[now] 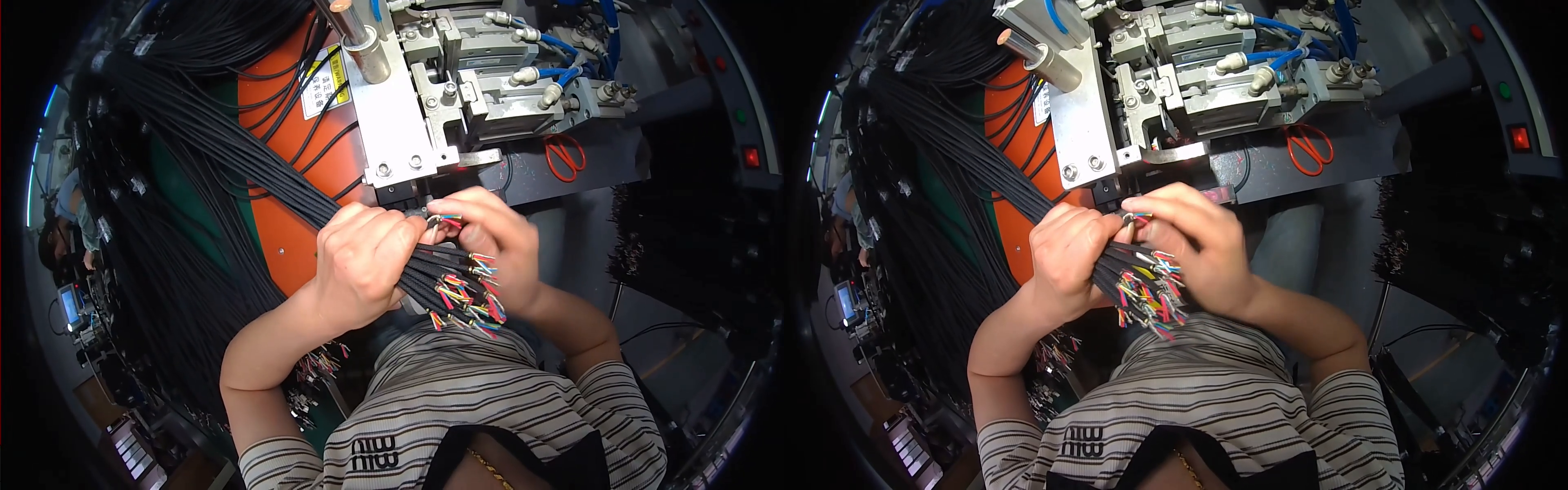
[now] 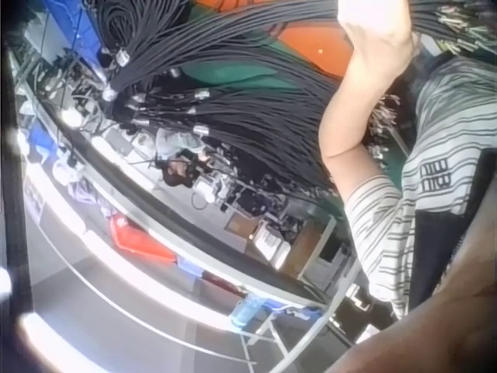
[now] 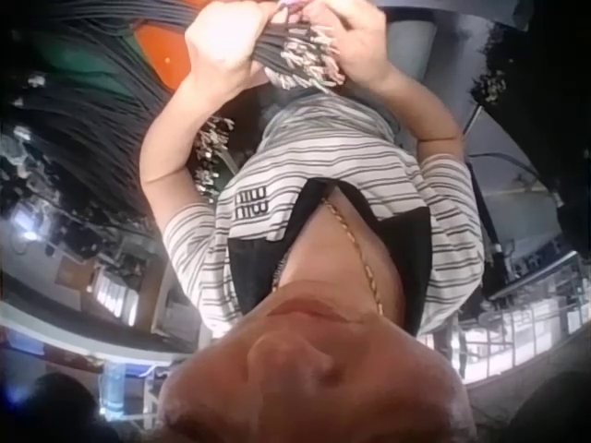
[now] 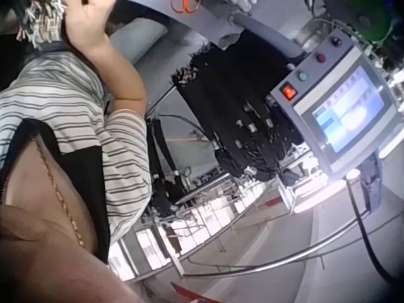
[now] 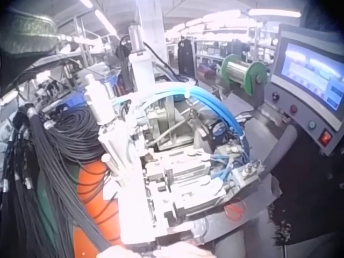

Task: Inserting individual wires from a large bundle into a wire processing or testing machine.

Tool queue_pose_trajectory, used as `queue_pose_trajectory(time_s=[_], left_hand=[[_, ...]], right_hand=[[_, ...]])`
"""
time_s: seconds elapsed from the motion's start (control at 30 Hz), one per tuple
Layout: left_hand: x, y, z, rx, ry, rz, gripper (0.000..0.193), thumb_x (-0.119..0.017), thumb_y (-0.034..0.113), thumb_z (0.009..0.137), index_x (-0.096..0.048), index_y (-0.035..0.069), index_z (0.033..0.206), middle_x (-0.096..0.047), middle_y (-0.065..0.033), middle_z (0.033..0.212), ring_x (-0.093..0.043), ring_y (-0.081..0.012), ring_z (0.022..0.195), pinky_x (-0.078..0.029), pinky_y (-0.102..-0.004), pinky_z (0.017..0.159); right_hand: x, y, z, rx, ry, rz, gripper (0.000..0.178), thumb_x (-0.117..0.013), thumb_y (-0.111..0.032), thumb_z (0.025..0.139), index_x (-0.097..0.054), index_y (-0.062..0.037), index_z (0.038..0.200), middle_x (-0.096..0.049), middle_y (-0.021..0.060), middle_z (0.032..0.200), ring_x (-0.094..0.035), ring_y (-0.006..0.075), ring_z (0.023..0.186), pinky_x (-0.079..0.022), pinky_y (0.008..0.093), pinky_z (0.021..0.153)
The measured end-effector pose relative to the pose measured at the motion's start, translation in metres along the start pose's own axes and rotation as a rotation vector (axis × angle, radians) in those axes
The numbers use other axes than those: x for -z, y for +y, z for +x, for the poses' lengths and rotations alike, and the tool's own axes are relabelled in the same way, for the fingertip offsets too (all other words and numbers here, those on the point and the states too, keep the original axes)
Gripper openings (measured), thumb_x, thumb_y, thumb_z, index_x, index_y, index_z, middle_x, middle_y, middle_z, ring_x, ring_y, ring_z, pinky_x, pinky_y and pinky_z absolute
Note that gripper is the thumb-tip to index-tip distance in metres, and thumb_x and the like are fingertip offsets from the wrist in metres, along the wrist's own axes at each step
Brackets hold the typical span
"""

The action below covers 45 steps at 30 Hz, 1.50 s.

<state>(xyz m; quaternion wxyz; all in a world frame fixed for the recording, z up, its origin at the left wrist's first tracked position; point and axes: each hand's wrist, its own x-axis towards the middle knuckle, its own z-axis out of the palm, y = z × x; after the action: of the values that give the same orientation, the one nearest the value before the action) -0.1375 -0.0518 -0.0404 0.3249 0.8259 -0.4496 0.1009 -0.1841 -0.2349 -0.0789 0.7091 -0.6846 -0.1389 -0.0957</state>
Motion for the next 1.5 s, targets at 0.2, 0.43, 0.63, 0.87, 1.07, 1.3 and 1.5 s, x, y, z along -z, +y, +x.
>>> queue_pose_trajectory(time_s=[0.2,0.43,0.63,0.87,1.07,1.3,1.5], left_hand=[[0.0,-0.004,0.004,0.007,-0.011,-0.046,0.025,-0.073,0.01,0.066,-0.059,0.0,0.084,-0.057,-0.0084,0.067,-0.058,-0.0239,0.058,-0.04,-0.0347,0.054],[0.009,-0.009,0.011,0.102,-0.137,-0.21,0.025,-0.078,0.016,0.067,-0.061,0.006,0.083,-0.059,-0.0054,0.065,-0.059,-0.0239,0.057,-0.041,-0.0336,0.055],[0.014,-0.016,0.013,0.097,-0.204,-0.323,0.027,-0.078,0.016,0.067,-0.062,0.004,0.084,-0.064,-0.008,0.071,-0.063,-0.0256,0.062,-0.043,-0.0328,0.057],[0.015,-0.022,0.013,0.17,-0.189,-0.588,0.021,-0.073,0.001,0.064,-0.062,0.004,0.082,-0.064,-0.0026,0.071,-0.06,-0.0158,0.062,-0.045,-0.0276,0.057],[0.024,-0.027,0.017,0.21,-0.311,-0.616,0.018,-0.065,-0.003,0.064,-0.063,0.004,0.081,-0.064,-0.0022,0.07,-0.058,-0.0181,0.06,-0.045,-0.028,0.057],[0.029,-0.025,0.017,0.348,-0.4,-0.804,0.01,-0.065,0.002,0.075,-0.063,0.0,0.084,-0.064,-0.0044,0.073,-0.057,-0.0137,0.066,-0.046,-0.0263,0.063],[0.03,-0.025,0.018,0.386,-0.383,-0.831,0.006,-0.066,0.003,0.079,-0.063,-0.001,0.084,-0.063,-0.0043,0.074,-0.055,-0.0117,0.067,-0.047,-0.0253,0.065]], right_hand=[[0.019,-0.008,0.014,-0.426,-0.131,0.472,0.019,-0.058,-0.003,0.095,-0.066,0.0071,0.108,-0.063,0.014,0.107,-0.063,0.0134,0.083,-0.051,0.0241,0.074],[0.022,0.001,0.019,-0.418,-0.157,0.518,0.017,-0.061,0.001,0.092,-0.068,0.0051,0.107,-0.066,0.0094,0.099,-0.064,0.0086,0.072,-0.05,0.0191,0.059],[0.025,-0.006,0.022,-0.267,-0.186,0.27,0.013,-0.061,0.003,0.09,-0.068,0.0063,0.101,-0.065,0.011,0.098,-0.064,0.0091,0.068,-0.05,0.0193,0.056],[0.024,-0.018,0.027,-0.397,-0.19,0.35,0.014,-0.061,0.008,0.088,-0.069,0.0069,0.099,-0.066,0.0137,0.1,-0.064,0.0093,0.069,-0.05,0.0188,0.054],[0.024,-0.014,0.03,-0.116,-0.255,0.15,0.013,-0.062,0.009,0.086,-0.068,0.0082,0.098,-0.066,0.0152,0.099,-0.064,0.0102,0.067,-0.052,0.0201,0.056],[0.026,-0.016,0.03,-0.19,-0.283,0.2,0.015,-0.06,0.012,0.085,-0.068,0.0094,0.097,-0.066,0.0169,0.098,-0.064,0.0112,0.066,-0.054,0.0215,0.058],[0.027,-0.016,0.03,-0.116,-0.28,0.145,0.015,-0.059,0.012,0.085,-0.067,0.0109,0.098,-0.065,0.0173,0.097,-0.064,0.0115,0.066,-0.053,0.0211,0.057]])
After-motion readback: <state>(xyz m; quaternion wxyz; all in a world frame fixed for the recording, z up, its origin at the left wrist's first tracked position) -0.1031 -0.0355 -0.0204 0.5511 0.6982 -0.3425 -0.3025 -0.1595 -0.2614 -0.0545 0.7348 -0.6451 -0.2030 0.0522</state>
